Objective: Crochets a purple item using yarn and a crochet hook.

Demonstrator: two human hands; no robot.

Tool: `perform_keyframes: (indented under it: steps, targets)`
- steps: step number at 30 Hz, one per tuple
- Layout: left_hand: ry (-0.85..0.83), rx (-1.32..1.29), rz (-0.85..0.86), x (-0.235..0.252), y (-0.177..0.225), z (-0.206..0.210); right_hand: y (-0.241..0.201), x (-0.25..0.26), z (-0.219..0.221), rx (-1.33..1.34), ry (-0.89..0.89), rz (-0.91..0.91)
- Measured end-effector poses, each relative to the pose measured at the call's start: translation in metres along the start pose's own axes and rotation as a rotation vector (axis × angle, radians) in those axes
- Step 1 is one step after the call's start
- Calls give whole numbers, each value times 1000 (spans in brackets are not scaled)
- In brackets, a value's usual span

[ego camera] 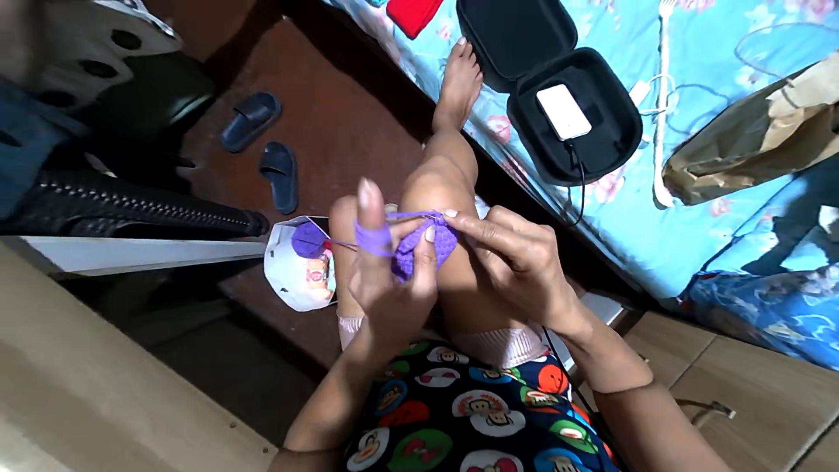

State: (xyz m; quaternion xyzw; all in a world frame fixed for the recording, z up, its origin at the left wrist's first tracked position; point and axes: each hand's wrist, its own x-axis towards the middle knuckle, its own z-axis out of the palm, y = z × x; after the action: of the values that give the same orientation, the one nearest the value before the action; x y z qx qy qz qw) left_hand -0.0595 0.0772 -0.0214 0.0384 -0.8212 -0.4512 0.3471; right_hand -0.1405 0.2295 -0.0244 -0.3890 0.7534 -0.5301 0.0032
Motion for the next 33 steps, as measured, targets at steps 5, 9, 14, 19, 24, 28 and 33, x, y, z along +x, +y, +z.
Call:
perform_keyframes:
  steps: [5,9,14,19,24,28,33]
  targets:
    - [75,-78,18,-16,-7,12,-13,9,-1,520,-63,299]
    - [-58,-565,-444,10,2,-9,11,3,1,151,9,-47]
    - [-214,-683,-561,29,-3,-23,28,-2,-2,-206,73,-284]
    - [-264,-754,-665,36,-3,-29,32,-1,-12,-203,27,-334]
    - [-310,-675,-585,34,0,-30,35,-1,-16,155,-37,-173]
    - [-238,-577,-424,26,2,-18,17,5,-13,613,-103,124]
    - [-122,-543,-348,18,6,-9,14,9,-7,823,-67,219]
